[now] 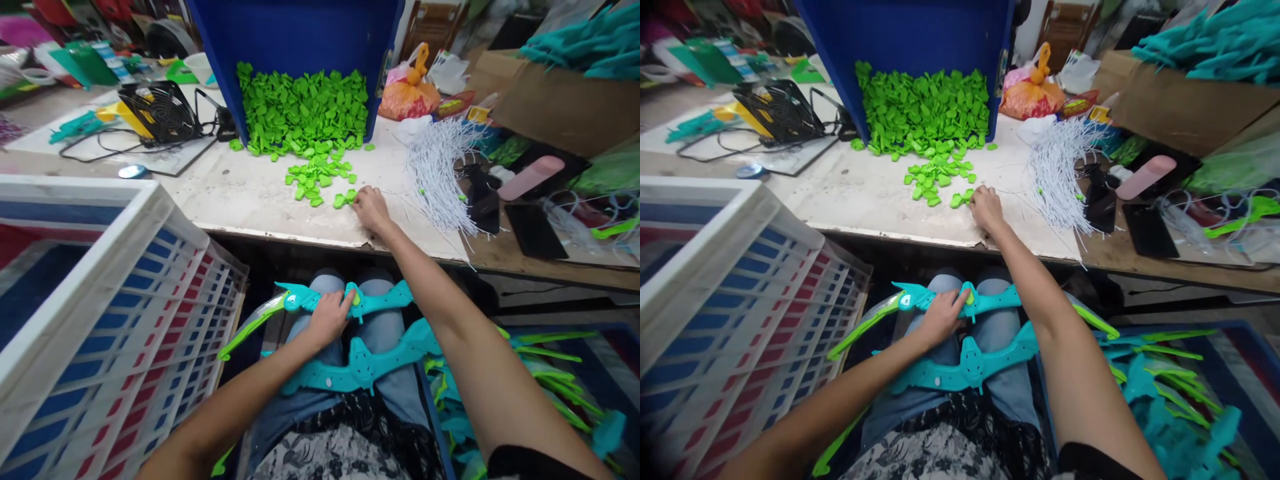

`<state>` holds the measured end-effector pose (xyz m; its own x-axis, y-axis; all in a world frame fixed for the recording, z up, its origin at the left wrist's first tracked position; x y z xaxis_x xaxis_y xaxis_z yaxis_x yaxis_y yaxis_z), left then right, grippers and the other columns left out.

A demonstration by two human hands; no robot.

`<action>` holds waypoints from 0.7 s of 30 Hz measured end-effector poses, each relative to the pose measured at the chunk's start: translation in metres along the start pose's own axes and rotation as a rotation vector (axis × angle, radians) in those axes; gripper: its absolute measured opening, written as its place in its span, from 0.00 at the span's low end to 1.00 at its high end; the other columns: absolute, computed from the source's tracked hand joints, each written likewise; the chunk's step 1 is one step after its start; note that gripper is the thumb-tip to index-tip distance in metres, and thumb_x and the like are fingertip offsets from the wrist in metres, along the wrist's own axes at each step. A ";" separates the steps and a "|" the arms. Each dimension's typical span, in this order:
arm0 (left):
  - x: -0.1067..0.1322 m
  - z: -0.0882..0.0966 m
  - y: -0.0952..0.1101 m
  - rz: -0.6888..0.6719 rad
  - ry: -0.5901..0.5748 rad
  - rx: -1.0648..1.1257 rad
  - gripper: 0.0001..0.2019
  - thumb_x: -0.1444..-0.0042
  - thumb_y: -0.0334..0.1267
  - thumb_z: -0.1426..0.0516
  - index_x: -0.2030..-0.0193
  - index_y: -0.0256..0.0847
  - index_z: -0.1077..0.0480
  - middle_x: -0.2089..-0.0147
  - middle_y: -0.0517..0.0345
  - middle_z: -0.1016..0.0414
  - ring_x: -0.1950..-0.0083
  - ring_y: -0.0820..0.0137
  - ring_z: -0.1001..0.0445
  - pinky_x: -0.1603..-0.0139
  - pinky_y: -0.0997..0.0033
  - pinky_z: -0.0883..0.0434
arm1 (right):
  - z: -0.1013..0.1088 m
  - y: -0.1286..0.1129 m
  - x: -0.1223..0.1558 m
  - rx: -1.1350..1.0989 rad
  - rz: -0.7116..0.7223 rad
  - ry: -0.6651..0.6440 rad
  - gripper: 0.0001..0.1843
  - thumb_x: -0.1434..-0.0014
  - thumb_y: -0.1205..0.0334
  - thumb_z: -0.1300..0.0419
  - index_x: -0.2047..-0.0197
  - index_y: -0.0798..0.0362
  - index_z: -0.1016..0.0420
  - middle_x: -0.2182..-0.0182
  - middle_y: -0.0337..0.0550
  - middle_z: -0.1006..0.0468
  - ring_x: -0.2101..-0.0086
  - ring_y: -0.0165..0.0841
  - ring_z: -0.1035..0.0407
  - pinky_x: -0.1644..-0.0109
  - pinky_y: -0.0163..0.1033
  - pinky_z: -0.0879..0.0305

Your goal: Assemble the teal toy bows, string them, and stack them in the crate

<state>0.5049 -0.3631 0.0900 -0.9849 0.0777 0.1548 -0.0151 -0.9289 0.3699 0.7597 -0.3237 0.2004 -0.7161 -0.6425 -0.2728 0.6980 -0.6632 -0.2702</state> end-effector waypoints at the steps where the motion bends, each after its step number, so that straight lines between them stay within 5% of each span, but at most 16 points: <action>1: -0.005 0.007 -0.003 -0.013 -0.009 0.030 0.29 0.44 0.38 0.47 0.35 0.38 0.47 0.45 0.41 0.35 0.46 0.55 0.34 0.47 0.56 0.36 | 0.003 0.003 0.000 -0.012 -0.004 -0.036 0.10 0.43 0.67 0.47 0.64 0.56 0.24 0.57 0.52 0.26 0.55 0.42 0.37 0.52 0.44 0.39; 5: -0.030 0.037 -0.009 -0.116 -0.067 0.276 0.21 0.46 0.48 0.44 0.49 0.38 0.31 0.55 0.49 0.30 0.57 0.64 0.31 0.56 0.70 0.35 | 0.015 0.025 0.005 -0.116 -0.095 -0.307 0.10 0.45 0.67 0.47 0.66 0.57 0.23 0.71 0.46 0.22 0.68 0.34 0.32 0.62 0.37 0.38; 8: -0.048 0.029 -0.012 -0.144 -0.298 0.456 0.20 0.48 0.54 0.45 0.64 0.36 0.27 0.72 0.60 0.32 0.70 0.72 0.35 0.69 0.75 0.40 | 0.019 0.043 0.012 -0.134 -0.156 -0.400 0.12 0.44 0.67 0.47 0.68 0.58 0.22 0.77 0.44 0.23 0.73 0.32 0.31 0.64 0.35 0.39; 14: -0.071 0.006 -0.022 -0.038 -0.510 0.629 0.25 0.56 0.60 0.42 0.72 0.34 0.28 0.77 0.63 0.37 0.73 0.74 0.41 0.73 0.74 0.46 | 0.026 0.052 0.035 -0.082 -0.107 -0.067 0.15 0.43 0.60 0.45 0.56 0.56 0.22 0.60 0.50 0.22 0.59 0.39 0.30 0.53 0.41 0.37; 21: -0.073 0.001 -0.018 -0.018 -0.601 0.875 0.22 0.57 0.54 0.38 0.66 0.34 0.25 0.70 0.57 0.27 0.70 0.71 0.31 0.68 0.74 0.37 | 0.038 0.006 0.098 -0.166 0.159 0.124 0.11 0.44 0.60 0.41 0.60 0.55 0.24 0.60 0.51 0.23 0.57 0.42 0.33 0.50 0.48 0.37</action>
<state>0.5777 -0.3513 0.0730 -0.7348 0.4771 0.4821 0.3365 -0.3607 0.8699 0.6935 -0.4050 0.2069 -0.5978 -0.6752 -0.4321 0.8008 -0.4788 -0.3598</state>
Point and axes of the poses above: each hand's wrist, its own x-axis away from the middle knuckle, its own z-axis out of the back of the hand, y = z × x, the point moved 9 cm from there along -x, towards the middle knuckle
